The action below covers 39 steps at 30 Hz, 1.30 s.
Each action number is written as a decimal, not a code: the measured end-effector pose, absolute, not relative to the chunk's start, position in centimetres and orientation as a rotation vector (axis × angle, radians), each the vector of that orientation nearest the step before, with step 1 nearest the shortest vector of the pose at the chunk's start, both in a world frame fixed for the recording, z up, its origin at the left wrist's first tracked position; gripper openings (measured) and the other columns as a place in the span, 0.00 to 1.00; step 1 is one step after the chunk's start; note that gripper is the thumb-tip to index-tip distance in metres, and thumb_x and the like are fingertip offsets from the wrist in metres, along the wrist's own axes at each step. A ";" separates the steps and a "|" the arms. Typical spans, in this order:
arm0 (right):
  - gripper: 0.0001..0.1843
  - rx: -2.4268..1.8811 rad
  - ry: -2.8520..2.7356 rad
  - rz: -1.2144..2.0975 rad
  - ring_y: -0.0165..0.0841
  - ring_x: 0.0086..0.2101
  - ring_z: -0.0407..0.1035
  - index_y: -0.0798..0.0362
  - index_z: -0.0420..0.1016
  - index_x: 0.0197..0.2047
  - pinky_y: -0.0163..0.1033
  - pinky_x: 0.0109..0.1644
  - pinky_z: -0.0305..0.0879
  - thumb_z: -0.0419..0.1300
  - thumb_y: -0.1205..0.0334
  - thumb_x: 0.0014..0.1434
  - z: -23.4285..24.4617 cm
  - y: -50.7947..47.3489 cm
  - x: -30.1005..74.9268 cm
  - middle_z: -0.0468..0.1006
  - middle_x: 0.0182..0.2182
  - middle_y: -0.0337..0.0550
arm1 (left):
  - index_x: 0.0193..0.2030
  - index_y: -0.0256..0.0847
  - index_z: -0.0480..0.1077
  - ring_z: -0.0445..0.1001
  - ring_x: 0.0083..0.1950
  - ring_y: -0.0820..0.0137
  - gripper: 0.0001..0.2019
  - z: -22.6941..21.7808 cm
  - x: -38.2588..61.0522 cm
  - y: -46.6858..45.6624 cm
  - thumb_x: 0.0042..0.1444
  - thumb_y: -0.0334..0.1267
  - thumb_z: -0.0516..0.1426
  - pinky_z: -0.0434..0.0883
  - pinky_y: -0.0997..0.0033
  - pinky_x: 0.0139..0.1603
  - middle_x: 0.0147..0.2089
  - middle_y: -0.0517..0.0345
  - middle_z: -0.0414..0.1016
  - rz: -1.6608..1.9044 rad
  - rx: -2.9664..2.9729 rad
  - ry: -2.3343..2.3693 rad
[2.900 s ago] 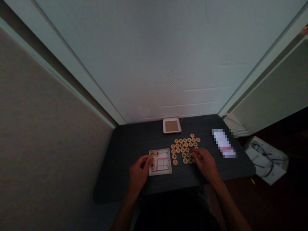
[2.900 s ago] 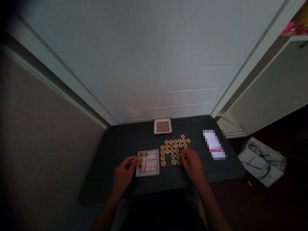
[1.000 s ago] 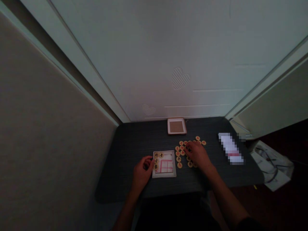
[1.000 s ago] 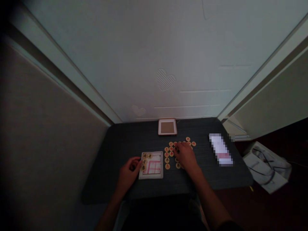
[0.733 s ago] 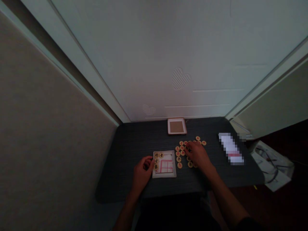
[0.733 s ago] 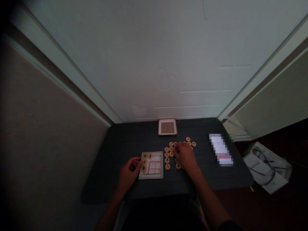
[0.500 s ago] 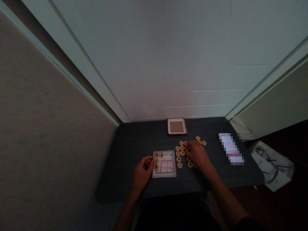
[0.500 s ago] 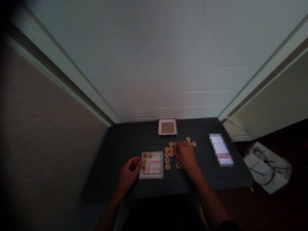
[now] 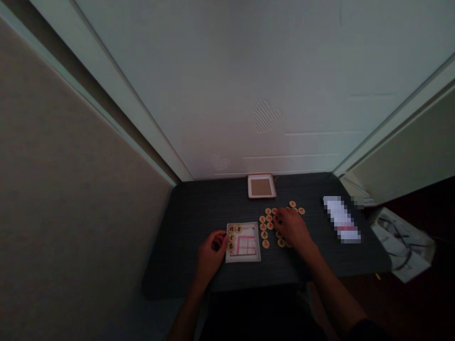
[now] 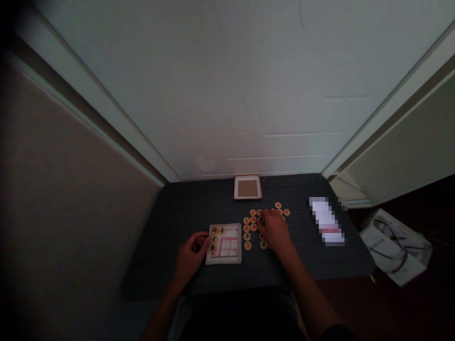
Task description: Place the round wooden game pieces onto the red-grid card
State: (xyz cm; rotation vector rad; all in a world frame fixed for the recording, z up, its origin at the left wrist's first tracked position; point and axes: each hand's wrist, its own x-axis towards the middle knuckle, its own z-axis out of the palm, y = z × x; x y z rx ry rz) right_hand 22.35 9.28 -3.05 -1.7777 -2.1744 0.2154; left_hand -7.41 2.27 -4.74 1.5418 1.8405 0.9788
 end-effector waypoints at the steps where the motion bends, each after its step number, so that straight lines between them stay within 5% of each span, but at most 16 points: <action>1: 0.03 -1.780 -2.174 0.215 0.43 0.41 0.70 0.51 0.74 0.39 0.41 0.45 0.63 0.62 0.63 0.61 -3.1 9.3 22.3 0.78 0.35 0.48 | 0.43 0.42 0.76 0.77 0.31 0.66 0.15 -4.8 -7.4 2.3 0.58 0.51 0.59 0.73 0.70 0.32 0.31 0.58 0.80 0.977 1.543 1.840; 39: 0.09 -1.837 -2.069 0.248 0.41 0.40 0.73 0.52 0.76 0.43 0.40 0.44 0.66 0.62 0.59 0.60 -3.2 9.7 22.5 0.80 0.37 0.48 | 0.42 0.42 0.77 0.77 0.30 0.67 0.14 -4.7 -7.5 2.3 0.59 0.49 0.59 0.71 0.70 0.31 0.31 0.58 0.80 0.954 1.579 1.824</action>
